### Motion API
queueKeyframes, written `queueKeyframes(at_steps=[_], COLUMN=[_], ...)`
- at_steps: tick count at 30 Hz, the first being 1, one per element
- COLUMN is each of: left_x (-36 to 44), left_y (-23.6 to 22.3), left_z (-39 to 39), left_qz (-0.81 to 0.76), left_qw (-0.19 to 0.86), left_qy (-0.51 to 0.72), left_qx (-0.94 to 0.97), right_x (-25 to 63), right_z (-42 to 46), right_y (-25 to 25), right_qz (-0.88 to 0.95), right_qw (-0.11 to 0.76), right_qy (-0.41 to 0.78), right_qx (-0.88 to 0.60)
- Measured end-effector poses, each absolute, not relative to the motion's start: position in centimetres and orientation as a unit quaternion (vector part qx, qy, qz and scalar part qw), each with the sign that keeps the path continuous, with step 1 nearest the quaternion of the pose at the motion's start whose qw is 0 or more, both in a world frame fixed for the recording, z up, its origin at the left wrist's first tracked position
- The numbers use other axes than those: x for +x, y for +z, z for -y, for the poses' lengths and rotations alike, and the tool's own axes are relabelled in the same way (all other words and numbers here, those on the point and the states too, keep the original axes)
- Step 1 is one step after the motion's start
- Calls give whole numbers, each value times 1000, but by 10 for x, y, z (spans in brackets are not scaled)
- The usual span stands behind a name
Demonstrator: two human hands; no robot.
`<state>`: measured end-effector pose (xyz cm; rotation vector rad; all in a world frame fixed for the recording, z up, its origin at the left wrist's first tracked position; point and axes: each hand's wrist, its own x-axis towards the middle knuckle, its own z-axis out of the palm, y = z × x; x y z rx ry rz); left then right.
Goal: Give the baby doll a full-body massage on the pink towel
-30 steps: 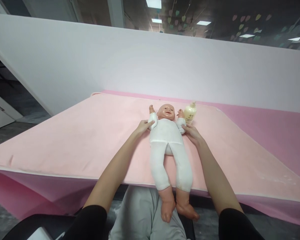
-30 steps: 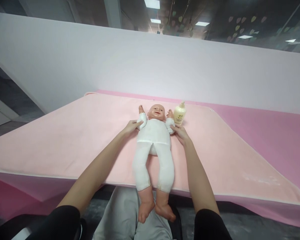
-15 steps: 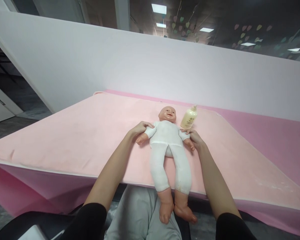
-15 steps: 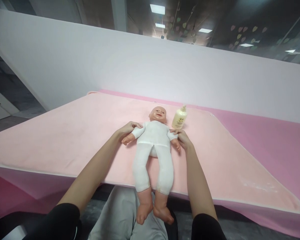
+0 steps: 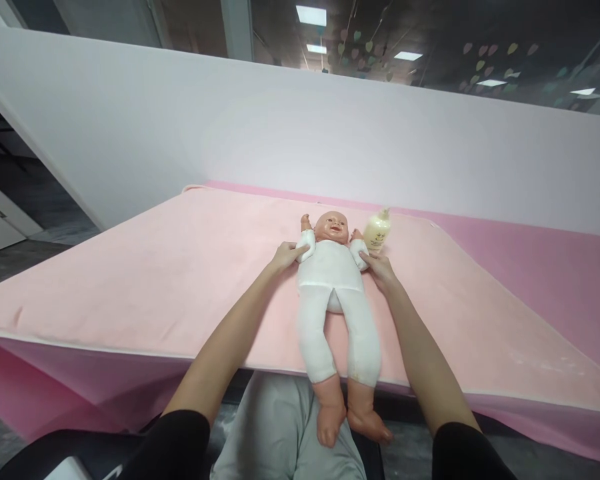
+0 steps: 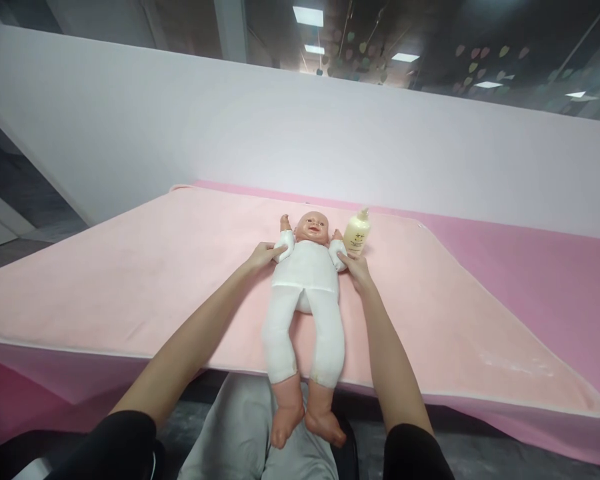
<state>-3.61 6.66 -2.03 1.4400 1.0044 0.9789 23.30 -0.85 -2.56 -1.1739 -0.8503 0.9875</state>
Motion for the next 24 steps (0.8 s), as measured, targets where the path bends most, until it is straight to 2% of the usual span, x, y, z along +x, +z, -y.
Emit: queueKeyframes(at_steps=[4, 10, 15, 18, 20, 24], left_x=[-26, -32, -38, -42, -43, -46], left_y=[-28, -27, -16, -9, -4, 2], left_z=[-68, -64, -62, -61, -58, -54], left_qz=[-488, -370, -372, -402, -404, -388], left_qw=[409, 571, 500, 454, 466, 556], left_qy=[465, 453, 437, 419, 433, 514], left_qx=[615, 576, 649, 676, 658, 525], right_x=[232, 226, 211, 212, 217, 235], right_z=[1, 16, 23, 18, 15, 12], right_y=[-31, -13, -3, -3, -4, -6], right_qz=[361, 403, 463, 433, 387, 356], right_qw=[648, 619, 617, 653, 699, 757], right_qy=[381, 444, 365, 345, 352, 371], right_qx=[-552, -508, -521, -517, -488, -404])
